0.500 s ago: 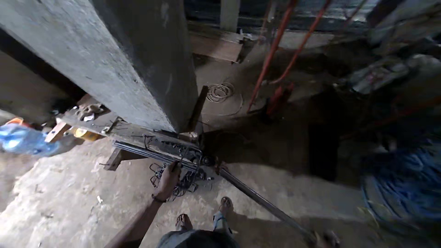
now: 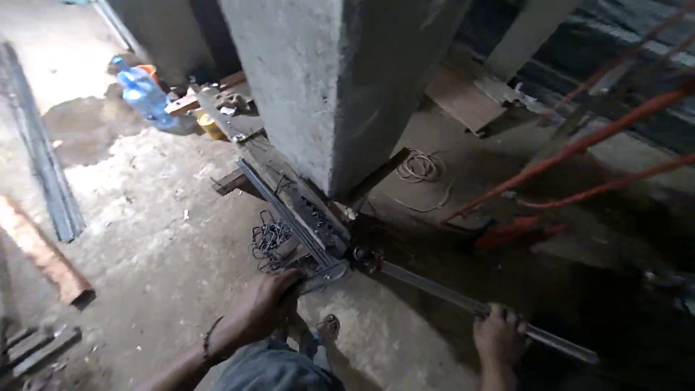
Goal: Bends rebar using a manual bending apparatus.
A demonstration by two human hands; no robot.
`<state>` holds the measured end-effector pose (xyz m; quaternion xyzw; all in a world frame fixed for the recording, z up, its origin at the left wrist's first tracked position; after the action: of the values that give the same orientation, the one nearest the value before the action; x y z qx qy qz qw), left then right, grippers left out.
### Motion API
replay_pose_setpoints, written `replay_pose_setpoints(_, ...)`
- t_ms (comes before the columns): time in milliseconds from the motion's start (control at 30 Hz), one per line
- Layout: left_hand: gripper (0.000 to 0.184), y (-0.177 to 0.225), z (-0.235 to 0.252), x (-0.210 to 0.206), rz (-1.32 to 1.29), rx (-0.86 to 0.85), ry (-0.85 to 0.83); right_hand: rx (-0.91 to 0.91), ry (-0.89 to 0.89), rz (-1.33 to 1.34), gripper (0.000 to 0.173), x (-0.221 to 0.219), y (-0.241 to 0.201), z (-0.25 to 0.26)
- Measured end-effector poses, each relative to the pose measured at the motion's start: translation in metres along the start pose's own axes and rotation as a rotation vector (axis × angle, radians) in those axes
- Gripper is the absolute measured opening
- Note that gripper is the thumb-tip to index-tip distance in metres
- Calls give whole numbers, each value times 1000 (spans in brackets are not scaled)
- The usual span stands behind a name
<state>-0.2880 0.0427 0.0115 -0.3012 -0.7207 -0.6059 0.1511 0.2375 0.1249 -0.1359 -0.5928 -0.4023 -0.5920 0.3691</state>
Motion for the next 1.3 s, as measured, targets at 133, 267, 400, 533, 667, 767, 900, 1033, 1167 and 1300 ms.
replay_pose_setpoints(133,27,-84,-49,33,-152,390,91,-46,75,36,44,-14,-39,0)
replay_pose_setpoints(267,30,-173,-68,20,-53,686,176,-94,59,18,45,-17,-38,-4)
replay_pose_setpoints(400,40,-252,-29,5,-38,817,281,-80,-8,-13,47,-12,-38,-5)
replay_pose_setpoints(533,70,-293,42,-4,-184,630,183,-107,-7,-45,59,-14,-39,-9)
replay_pose_setpoints(667,70,-292,88,5,-165,490,113,-226,153,37,73,25,-79,-46)
replay_pose_setpoints(767,52,-311,93,5,-199,423,82,-8,451,247,38,42,-150,-107)
replay_pose_setpoints(900,48,-352,60,-15,-199,592,-135,510,271,281,26,12,-251,-180)
replay_pose_setpoints(1033,51,-391,17,-40,-170,728,-354,763,106,169,25,-19,-334,-189)
replay_pose_setpoints(1167,50,-410,-6,-49,-155,766,-394,787,6,-88,30,-29,-390,-177)
replay_pose_setpoints(1300,47,-415,0,-47,-229,769,-274,739,44,-191,20,-31,-405,-172)
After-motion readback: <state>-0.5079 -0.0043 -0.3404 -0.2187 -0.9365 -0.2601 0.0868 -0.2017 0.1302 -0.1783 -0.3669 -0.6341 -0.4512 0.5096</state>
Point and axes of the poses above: each hand's wrist, its own z-axis towards the middle knuckle, its own x-axis out of the back of the hand, y = z × x, the point moved 3 cm from there along z, towards the middle knuckle, and after that the axes turned 7 degrees about -z, right-handed, at the moved point
